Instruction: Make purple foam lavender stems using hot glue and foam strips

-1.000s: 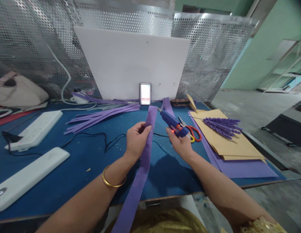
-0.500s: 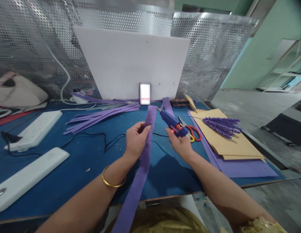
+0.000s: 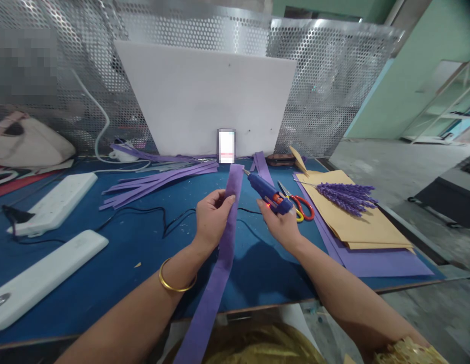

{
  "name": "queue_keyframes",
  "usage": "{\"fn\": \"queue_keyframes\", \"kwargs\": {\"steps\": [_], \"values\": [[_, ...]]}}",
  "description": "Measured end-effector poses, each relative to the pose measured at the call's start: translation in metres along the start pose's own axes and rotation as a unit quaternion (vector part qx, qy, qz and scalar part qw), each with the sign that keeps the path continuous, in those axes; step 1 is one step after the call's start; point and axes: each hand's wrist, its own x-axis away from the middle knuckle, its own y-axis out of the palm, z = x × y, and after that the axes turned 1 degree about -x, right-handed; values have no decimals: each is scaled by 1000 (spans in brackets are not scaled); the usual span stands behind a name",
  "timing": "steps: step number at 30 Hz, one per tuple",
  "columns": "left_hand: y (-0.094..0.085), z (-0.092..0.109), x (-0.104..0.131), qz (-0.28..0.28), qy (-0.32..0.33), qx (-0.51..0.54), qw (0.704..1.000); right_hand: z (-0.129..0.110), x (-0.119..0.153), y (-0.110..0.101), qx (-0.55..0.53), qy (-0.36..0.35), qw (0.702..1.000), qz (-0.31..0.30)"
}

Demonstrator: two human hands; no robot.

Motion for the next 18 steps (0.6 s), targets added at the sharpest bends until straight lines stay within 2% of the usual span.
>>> {"fn": "queue_keyframes", "kwargs": {"steps": [18], "values": [[-1,3,0,3,2,-6,1000,-4,0,-2,18,-14,1000,-19]]}}
